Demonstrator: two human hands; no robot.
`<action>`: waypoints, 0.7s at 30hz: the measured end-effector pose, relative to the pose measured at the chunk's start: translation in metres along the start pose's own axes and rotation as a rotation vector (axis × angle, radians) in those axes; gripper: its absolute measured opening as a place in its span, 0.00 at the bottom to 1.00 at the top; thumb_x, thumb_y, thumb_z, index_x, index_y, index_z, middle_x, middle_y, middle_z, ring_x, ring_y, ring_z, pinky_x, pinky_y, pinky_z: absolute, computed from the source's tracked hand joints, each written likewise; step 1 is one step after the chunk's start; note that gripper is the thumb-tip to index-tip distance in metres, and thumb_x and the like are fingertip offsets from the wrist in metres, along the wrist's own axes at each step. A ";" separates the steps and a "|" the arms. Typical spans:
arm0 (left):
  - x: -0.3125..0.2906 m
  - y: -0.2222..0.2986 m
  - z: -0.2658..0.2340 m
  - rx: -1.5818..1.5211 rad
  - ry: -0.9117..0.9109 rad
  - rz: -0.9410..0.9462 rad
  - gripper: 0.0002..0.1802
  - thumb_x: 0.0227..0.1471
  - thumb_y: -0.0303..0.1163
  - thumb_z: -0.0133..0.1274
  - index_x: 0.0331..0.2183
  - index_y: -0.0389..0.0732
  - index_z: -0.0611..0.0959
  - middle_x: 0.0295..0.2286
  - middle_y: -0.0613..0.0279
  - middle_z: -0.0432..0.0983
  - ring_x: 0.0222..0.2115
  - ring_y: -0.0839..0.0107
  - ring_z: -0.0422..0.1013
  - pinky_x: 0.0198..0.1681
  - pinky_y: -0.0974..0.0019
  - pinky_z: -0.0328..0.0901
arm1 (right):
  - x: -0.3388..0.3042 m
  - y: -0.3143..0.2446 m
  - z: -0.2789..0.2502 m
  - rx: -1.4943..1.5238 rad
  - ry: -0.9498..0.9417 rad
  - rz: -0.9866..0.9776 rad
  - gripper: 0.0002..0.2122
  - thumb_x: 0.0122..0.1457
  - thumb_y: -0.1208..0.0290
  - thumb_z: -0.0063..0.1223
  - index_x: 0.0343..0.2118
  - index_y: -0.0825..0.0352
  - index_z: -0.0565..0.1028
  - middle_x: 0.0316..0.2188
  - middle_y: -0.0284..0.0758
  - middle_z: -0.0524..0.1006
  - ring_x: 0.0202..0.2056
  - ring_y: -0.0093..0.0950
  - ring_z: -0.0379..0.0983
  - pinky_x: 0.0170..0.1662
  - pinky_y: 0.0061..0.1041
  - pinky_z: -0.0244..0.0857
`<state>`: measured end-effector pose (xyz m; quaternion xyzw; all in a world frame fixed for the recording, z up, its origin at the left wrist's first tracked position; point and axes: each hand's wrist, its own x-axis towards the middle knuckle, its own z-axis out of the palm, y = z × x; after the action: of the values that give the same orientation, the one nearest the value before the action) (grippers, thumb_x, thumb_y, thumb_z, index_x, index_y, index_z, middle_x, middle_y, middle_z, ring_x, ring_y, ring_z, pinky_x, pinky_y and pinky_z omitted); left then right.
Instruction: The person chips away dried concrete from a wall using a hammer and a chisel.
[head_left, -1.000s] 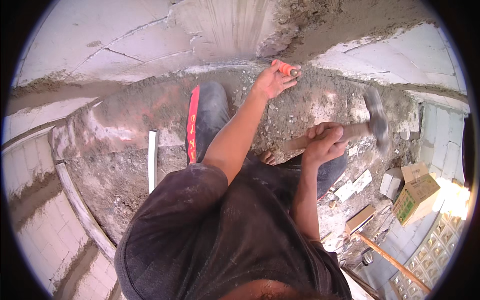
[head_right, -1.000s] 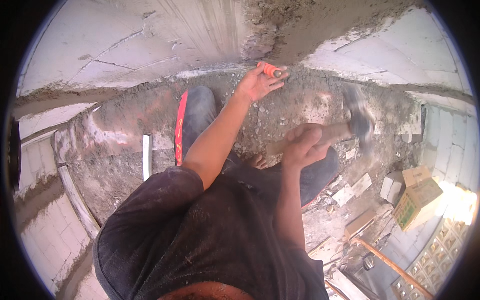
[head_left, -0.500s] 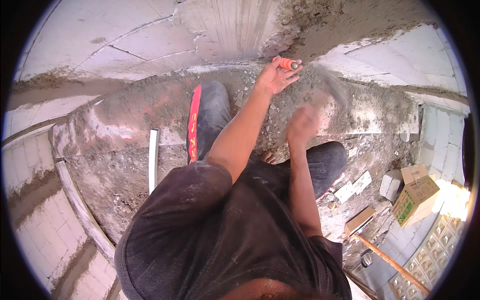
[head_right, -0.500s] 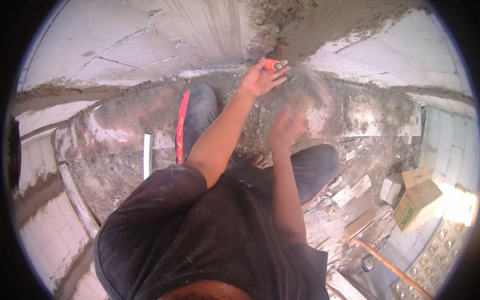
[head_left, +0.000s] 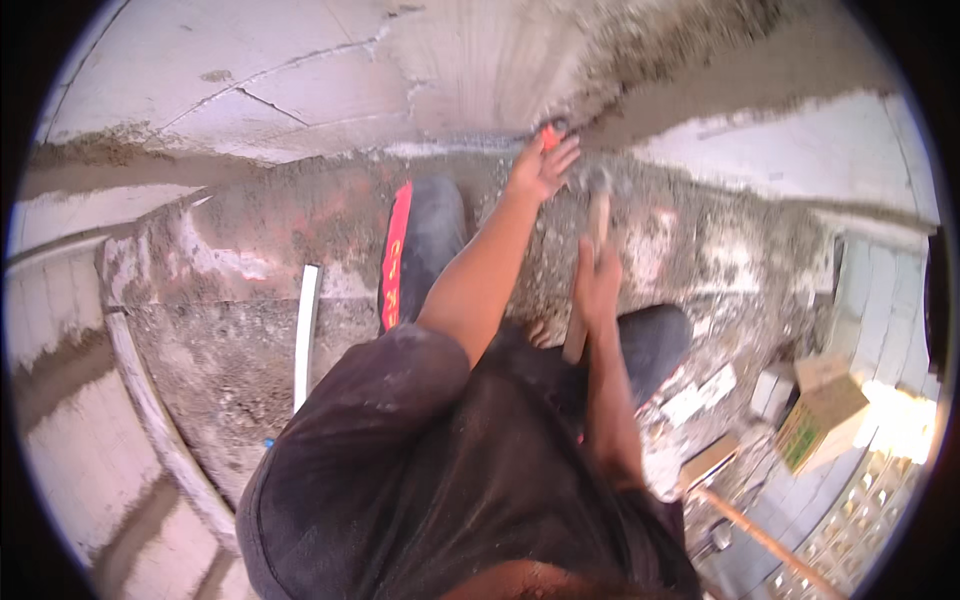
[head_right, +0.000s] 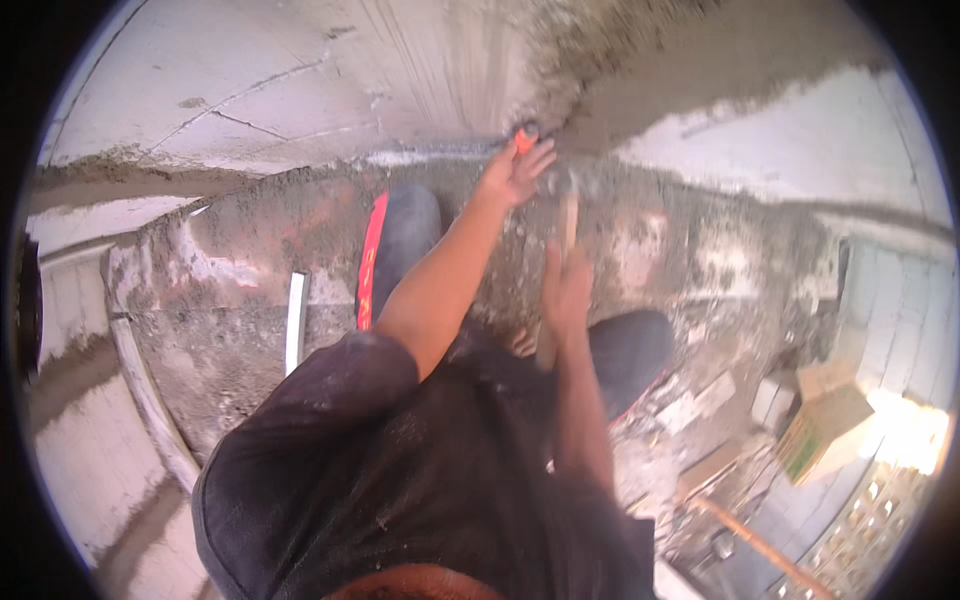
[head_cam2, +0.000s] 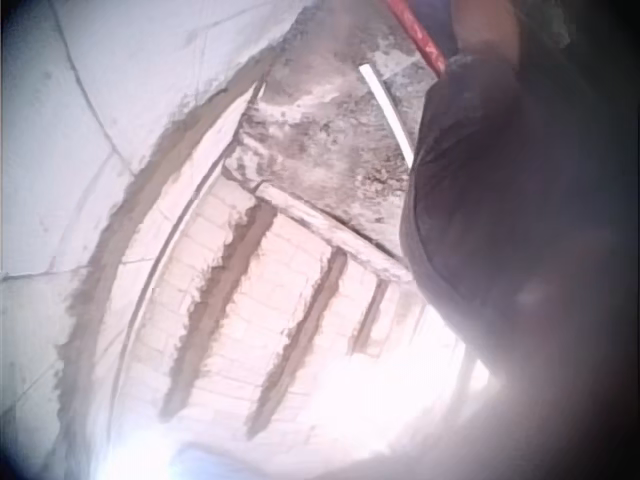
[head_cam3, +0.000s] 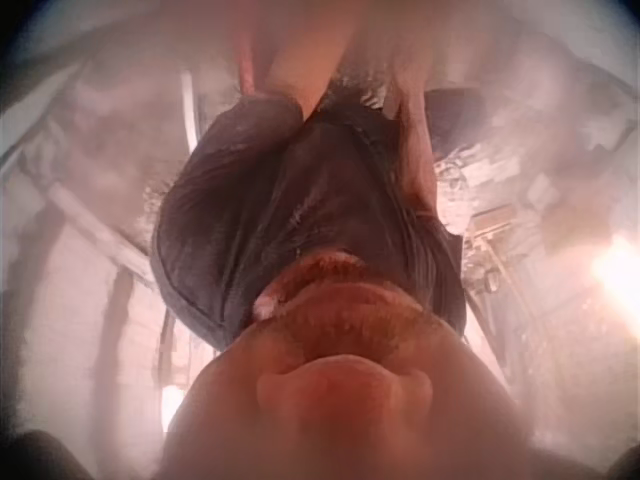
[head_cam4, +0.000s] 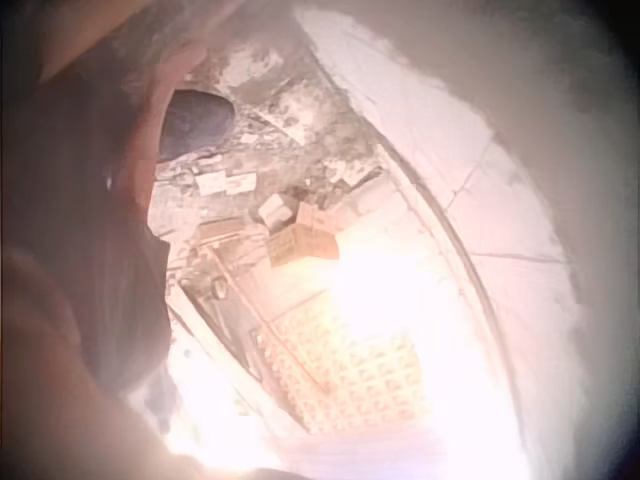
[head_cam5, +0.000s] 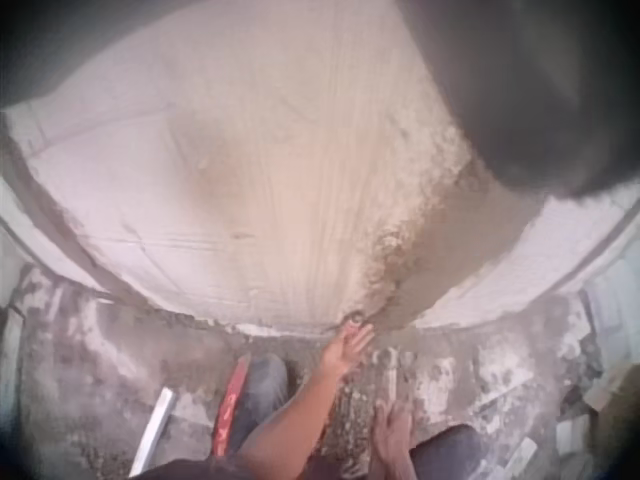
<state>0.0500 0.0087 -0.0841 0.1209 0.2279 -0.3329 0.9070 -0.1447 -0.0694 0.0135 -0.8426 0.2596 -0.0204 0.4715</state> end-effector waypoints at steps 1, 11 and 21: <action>0.004 0.005 -0.005 0.093 0.027 -0.014 0.24 0.67 0.48 0.31 0.55 0.45 0.69 0.55 0.48 0.68 0.60 0.50 0.59 0.64 0.41 0.50 | -0.008 -0.003 -0.003 0.023 0.025 -0.029 0.13 0.66 0.66 0.46 0.34 0.75 0.71 0.21 0.37 0.75 0.23 0.32 0.71 0.30 0.37 0.66; -0.034 -0.030 -0.048 -0.191 0.127 -0.293 0.19 0.64 0.45 0.40 0.50 0.43 0.70 0.48 0.45 0.71 0.54 0.51 0.67 0.60 0.41 0.60 | -0.023 -0.076 -0.070 0.625 0.214 0.171 0.14 0.68 0.59 0.43 0.30 0.63 0.63 0.16 0.28 0.63 0.14 0.19 0.60 0.15 0.20 0.58; -0.076 -0.007 -0.085 0.630 0.473 -0.123 0.12 0.61 0.39 0.47 0.28 0.44 0.70 0.18 0.64 0.64 0.15 0.67 0.63 0.19 0.59 0.66 | -0.099 -0.024 -0.117 0.582 0.316 0.291 0.15 0.67 0.58 0.47 0.28 0.61 0.62 0.15 0.26 0.62 0.12 0.18 0.59 0.14 0.20 0.56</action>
<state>-0.0339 0.0767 -0.1209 0.4527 0.3238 -0.4032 0.7265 -0.2526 -0.1062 0.1188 -0.6135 0.4299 -0.1560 0.6438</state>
